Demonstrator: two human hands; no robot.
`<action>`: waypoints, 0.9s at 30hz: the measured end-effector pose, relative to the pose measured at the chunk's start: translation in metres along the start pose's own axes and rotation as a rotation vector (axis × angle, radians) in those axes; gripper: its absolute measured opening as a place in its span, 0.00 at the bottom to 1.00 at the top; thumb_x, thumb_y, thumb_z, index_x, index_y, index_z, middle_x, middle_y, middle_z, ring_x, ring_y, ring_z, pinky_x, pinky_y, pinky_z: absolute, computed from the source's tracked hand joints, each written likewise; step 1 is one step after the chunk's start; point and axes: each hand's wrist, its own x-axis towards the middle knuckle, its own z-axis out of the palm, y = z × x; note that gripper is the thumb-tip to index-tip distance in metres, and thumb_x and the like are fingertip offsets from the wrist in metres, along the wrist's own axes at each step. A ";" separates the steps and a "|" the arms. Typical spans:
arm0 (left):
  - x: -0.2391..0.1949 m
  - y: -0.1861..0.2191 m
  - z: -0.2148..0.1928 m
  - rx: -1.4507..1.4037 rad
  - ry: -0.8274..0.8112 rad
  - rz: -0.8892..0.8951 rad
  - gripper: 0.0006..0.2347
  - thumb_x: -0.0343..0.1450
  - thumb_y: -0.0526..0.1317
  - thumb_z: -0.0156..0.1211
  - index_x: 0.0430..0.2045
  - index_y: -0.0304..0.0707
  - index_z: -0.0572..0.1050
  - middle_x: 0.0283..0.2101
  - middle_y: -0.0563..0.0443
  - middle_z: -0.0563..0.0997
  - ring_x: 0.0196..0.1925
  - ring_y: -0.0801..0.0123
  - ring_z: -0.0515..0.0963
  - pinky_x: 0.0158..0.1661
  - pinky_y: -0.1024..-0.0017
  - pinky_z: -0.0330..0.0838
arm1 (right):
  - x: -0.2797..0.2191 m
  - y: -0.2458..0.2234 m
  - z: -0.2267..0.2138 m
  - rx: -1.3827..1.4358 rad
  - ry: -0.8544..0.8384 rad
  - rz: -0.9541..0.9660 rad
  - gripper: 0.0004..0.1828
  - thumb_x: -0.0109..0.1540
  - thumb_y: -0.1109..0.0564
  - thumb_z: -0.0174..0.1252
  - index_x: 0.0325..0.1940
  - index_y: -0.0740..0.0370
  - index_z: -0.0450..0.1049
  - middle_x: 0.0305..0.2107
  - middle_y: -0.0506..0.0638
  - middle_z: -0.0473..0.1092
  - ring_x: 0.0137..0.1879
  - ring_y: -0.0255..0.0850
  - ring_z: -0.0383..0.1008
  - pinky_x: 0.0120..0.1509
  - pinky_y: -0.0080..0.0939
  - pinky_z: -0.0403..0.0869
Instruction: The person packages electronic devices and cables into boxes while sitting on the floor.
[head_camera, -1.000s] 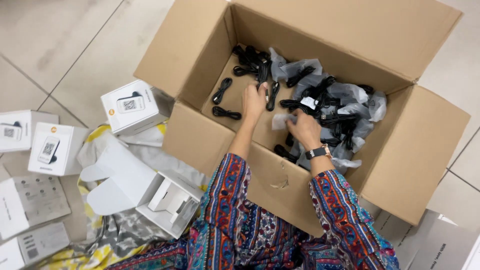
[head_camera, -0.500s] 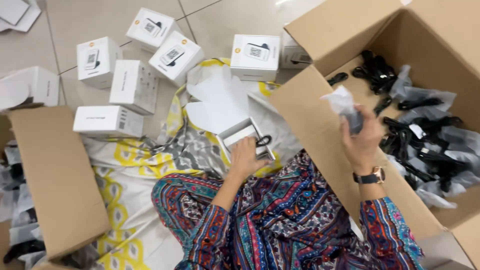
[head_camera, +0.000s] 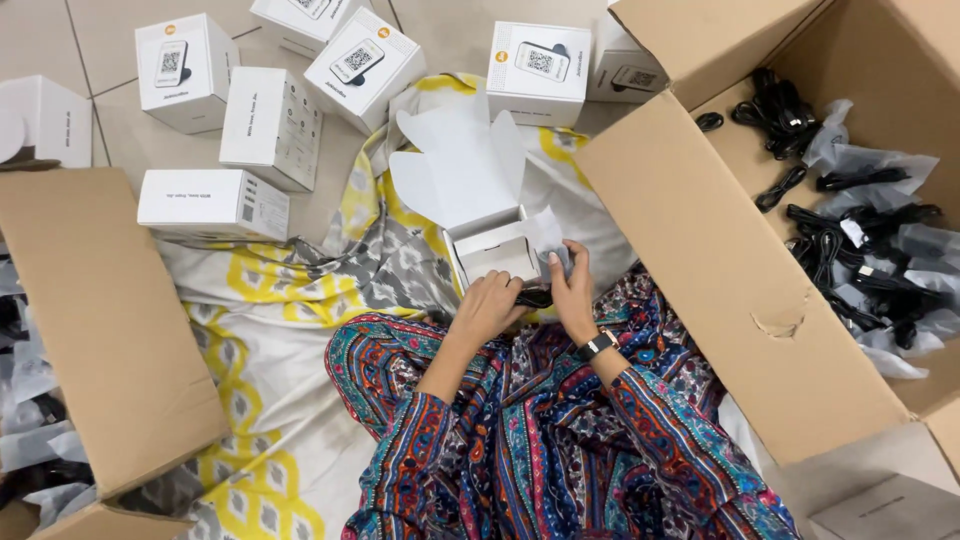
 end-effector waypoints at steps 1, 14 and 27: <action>-0.001 0.002 -0.003 -0.005 0.002 0.002 0.16 0.62 0.46 0.71 0.34 0.35 0.75 0.35 0.43 0.77 0.43 0.51 0.77 0.42 0.56 0.73 | 0.002 -0.006 -0.005 -0.005 0.001 0.000 0.20 0.72 0.54 0.54 0.64 0.66 0.62 0.51 0.62 0.72 0.54 0.52 0.75 0.58 0.47 0.72; 0.011 0.018 -0.026 0.026 0.249 -0.130 0.29 0.67 0.55 0.66 0.49 0.24 0.71 0.50 0.34 0.73 0.55 0.46 0.72 0.60 0.47 0.61 | 0.023 -0.027 -0.023 0.344 0.013 0.180 0.22 0.70 0.55 0.55 0.65 0.65 0.59 0.50 0.53 0.68 0.39 0.38 0.78 0.37 0.35 0.78; -0.009 -0.002 -0.030 -0.027 0.127 -0.228 0.25 0.62 0.41 0.69 0.55 0.40 0.70 0.58 0.36 0.73 0.63 0.46 0.70 0.61 0.53 0.64 | 0.034 -0.055 0.004 0.272 -0.195 0.109 0.24 0.66 0.57 0.60 0.62 0.67 0.62 0.50 0.56 0.70 0.50 0.39 0.75 0.46 0.38 0.81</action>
